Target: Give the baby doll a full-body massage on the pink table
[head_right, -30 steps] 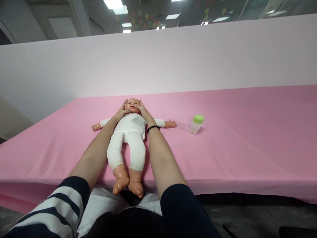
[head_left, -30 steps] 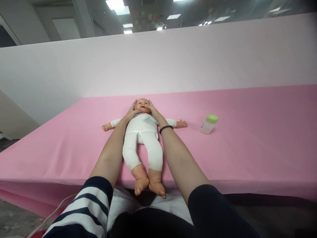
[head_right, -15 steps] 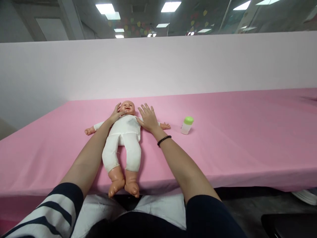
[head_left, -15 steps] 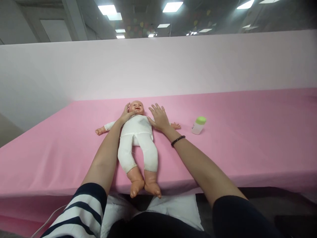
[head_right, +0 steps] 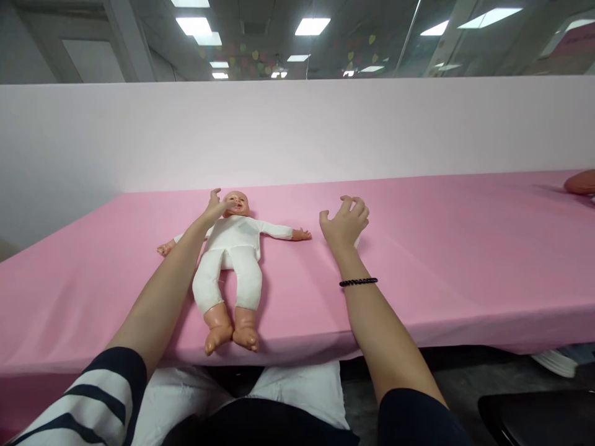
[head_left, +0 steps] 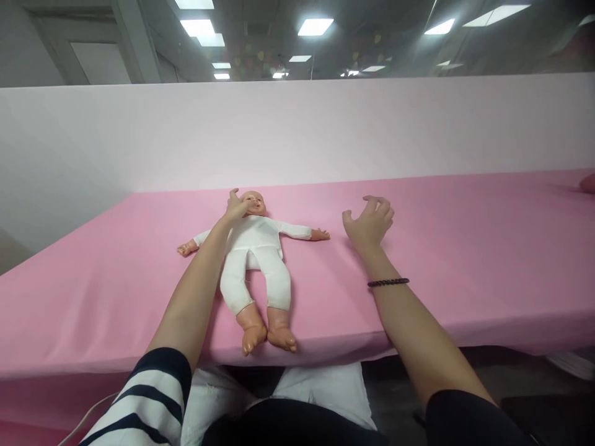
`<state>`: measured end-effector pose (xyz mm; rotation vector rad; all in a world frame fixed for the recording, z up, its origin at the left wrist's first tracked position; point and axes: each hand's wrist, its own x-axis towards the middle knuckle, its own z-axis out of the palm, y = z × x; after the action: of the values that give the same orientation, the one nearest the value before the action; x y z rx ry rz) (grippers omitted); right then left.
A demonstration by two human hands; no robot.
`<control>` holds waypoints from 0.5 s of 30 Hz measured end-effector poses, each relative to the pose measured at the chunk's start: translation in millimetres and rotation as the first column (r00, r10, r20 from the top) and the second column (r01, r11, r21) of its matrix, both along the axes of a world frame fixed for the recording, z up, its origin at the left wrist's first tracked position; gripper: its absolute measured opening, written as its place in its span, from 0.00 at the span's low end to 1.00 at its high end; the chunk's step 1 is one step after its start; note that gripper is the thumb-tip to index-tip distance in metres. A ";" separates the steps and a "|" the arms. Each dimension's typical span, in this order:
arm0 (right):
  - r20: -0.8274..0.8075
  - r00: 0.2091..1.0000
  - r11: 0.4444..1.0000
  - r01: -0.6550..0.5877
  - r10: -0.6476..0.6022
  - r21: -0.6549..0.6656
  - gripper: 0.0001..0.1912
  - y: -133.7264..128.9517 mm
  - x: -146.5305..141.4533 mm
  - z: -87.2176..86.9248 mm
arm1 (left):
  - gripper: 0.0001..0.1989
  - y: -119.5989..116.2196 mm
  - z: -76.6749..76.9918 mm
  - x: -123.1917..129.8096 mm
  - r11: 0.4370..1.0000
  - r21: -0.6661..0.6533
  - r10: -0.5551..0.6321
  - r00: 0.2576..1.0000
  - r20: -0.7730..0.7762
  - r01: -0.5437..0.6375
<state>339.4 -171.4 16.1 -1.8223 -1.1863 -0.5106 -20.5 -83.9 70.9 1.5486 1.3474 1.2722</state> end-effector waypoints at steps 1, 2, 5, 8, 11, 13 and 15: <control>-0.074 0.997 1.000 0.020 -0.021 -0.018 0.27 1.3 2.7 1.2 | 0.53 -6.2 11.7 7.1 0.999 -0.034 -0.001 1.000 0.021 0.002; -0.149 0.988 0.998 0.038 -0.046 -0.055 0.26 2.2 5.6 2.3 | 0.50 -13.1 23.5 15.4 0.999 -0.043 -0.016 0.998 0.067 0.019; -0.303 0.947 0.978 0.048 -0.110 -0.205 0.27 2.4 12.7 5.0 | 0.39 -36.3 53.2 44.2 0.977 -0.005 -0.208 0.950 0.234 0.215; -0.315 0.948 0.965 -0.036 -0.050 -0.261 0.28 -1.2 11.6 7.8 | 0.37 -59.2 67.3 70.2 0.901 -0.054 -0.389 0.856 0.341 0.431; -0.263 0.962 0.955 -0.141 0.070 -0.262 0.25 -6.2 -2.2 11.0 | 0.42 -73.5 66.0 88.7 0.814 -0.144 -0.460 0.775 0.434 0.563; -0.218 0.968 0.948 -0.178 0.122 -0.263 0.21 -9.3 -18.4 12.7 | 0.44 -75.9 59.5 97.6 0.775 -0.213 -0.443 0.752 0.488 0.595; -0.174 0.971 0.938 -0.210 0.166 -0.274 0.18 -12.5 -37.9 13.1 | 0.45 -73.7 50.6 104.6 0.750 -0.299 -0.383 0.756 0.531 0.591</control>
<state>301.5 -183.9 29.2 -1.9268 -1.3711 -0.0899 84.1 -157.7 121.5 1.0910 0.7696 0.8117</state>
